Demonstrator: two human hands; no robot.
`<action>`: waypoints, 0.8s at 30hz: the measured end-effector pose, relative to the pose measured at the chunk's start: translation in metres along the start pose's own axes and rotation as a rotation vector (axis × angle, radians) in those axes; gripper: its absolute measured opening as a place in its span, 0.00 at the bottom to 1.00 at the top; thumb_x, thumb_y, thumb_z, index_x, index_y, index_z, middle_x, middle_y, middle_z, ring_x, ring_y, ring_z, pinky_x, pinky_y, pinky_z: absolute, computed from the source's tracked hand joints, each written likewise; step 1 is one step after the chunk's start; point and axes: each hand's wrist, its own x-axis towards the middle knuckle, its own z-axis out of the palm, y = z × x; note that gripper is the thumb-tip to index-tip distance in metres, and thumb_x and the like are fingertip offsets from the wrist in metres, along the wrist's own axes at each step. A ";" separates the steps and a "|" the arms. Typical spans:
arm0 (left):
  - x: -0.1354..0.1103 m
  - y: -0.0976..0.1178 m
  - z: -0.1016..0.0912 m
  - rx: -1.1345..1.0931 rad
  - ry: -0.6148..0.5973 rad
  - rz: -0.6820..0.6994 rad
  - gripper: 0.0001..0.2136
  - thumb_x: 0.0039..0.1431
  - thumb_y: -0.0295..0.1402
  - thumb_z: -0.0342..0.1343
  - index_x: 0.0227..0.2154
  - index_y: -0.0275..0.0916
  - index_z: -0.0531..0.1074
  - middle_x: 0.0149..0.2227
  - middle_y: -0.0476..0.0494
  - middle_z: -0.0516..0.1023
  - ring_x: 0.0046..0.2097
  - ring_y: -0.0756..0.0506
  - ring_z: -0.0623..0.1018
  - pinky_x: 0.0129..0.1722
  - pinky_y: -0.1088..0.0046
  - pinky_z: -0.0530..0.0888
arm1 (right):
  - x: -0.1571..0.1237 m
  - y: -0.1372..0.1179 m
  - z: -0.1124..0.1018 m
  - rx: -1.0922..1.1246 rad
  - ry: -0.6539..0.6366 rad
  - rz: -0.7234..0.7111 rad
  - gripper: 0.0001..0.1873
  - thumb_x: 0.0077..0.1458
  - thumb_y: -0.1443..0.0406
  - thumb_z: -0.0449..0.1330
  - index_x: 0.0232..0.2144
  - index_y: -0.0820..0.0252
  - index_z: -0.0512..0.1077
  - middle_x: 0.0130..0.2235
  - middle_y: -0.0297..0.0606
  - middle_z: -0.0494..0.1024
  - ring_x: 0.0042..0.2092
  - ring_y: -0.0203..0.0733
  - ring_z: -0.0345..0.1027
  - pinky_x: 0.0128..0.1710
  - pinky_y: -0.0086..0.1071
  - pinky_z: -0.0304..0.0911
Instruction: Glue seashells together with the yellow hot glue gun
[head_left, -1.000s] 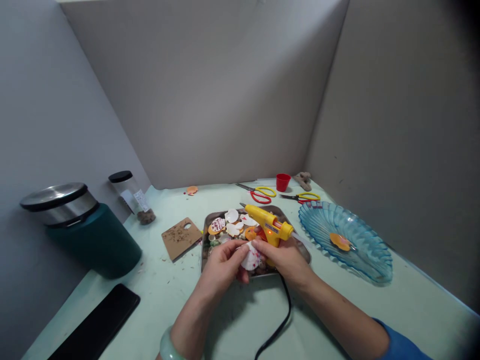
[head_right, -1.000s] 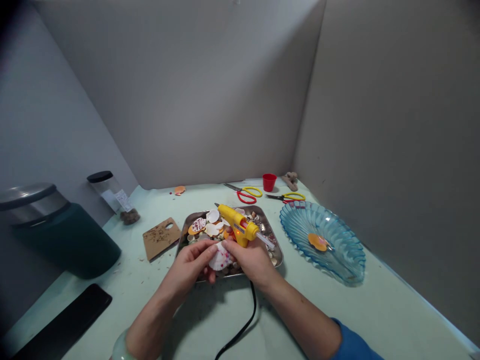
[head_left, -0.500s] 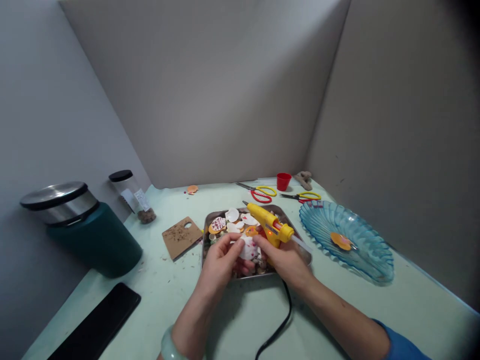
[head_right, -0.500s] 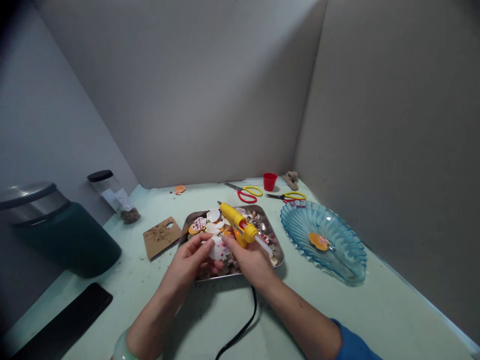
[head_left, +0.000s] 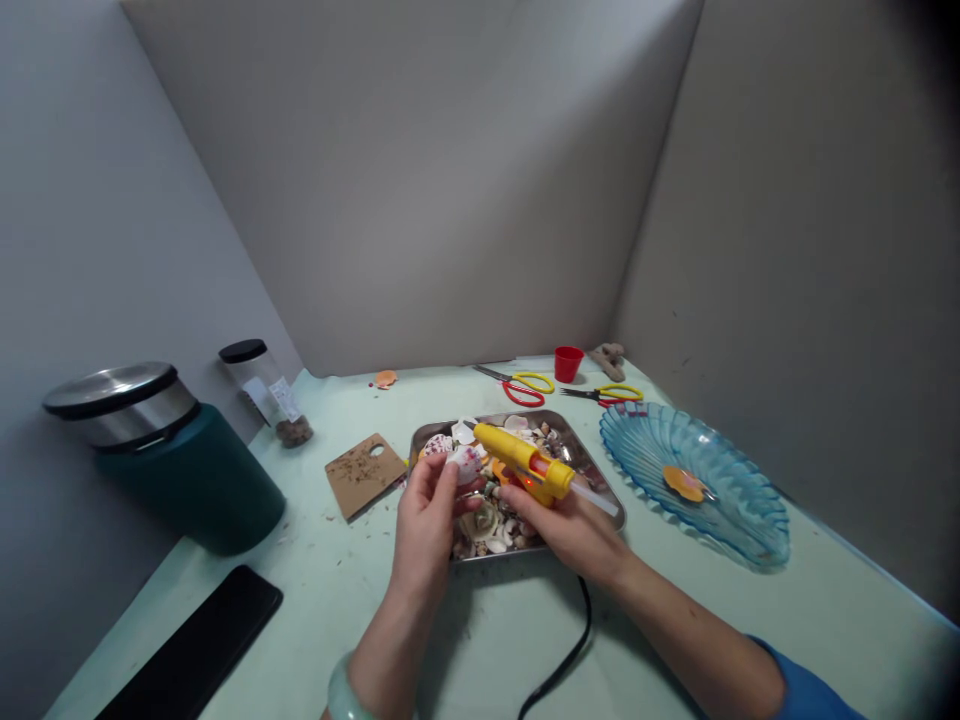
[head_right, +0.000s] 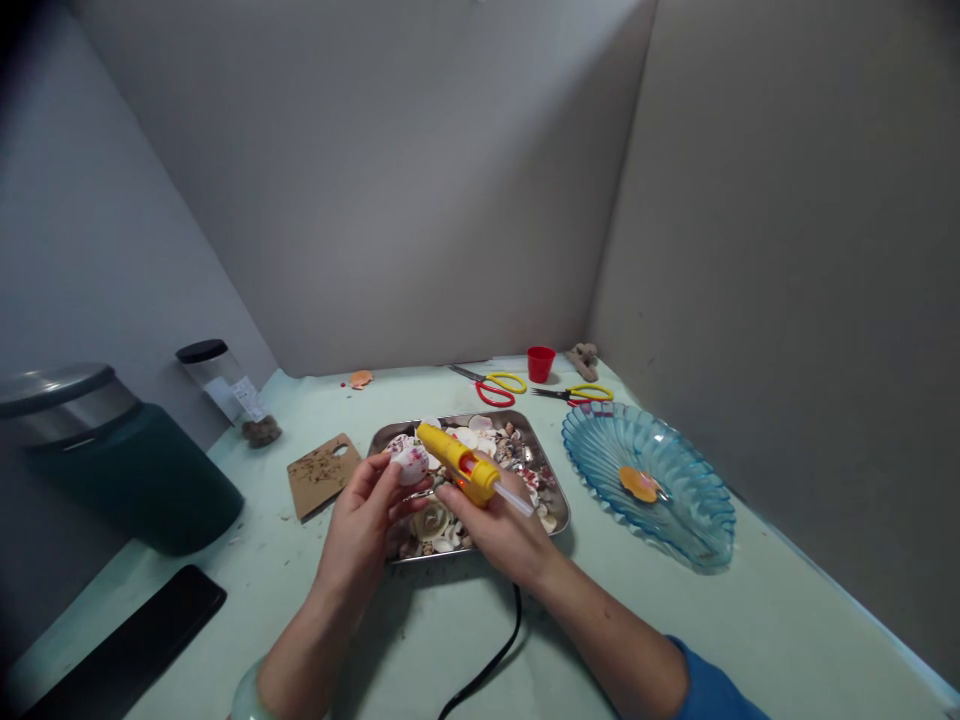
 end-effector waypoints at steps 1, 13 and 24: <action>0.000 0.000 0.000 0.012 0.017 0.014 0.21 0.46 0.45 0.65 0.38 0.37 0.68 0.37 0.44 0.79 0.33 0.45 0.82 0.29 0.72 0.78 | 0.000 0.001 -0.001 -0.051 -0.013 -0.020 0.10 0.57 0.58 0.61 0.39 0.56 0.75 0.31 0.35 0.78 0.35 0.46 0.72 0.36 0.37 0.69; 0.006 -0.002 -0.005 0.046 0.117 0.076 0.22 0.47 0.45 0.65 0.39 0.35 0.68 0.32 0.46 0.79 0.26 0.49 0.79 0.26 0.74 0.76 | 0.000 0.002 -0.006 -0.235 -0.172 -0.170 0.08 0.61 0.58 0.58 0.36 0.57 0.68 0.34 0.35 0.75 0.32 0.39 0.69 0.33 0.30 0.61; 0.005 -0.004 -0.007 0.103 0.111 0.106 0.19 0.48 0.45 0.63 0.36 0.36 0.68 0.31 0.46 0.79 0.25 0.49 0.78 0.26 0.73 0.76 | -0.002 0.003 -0.003 -0.342 -0.161 -0.200 0.04 0.60 0.63 0.56 0.35 0.57 0.67 0.32 0.34 0.75 0.31 0.38 0.69 0.30 0.28 0.57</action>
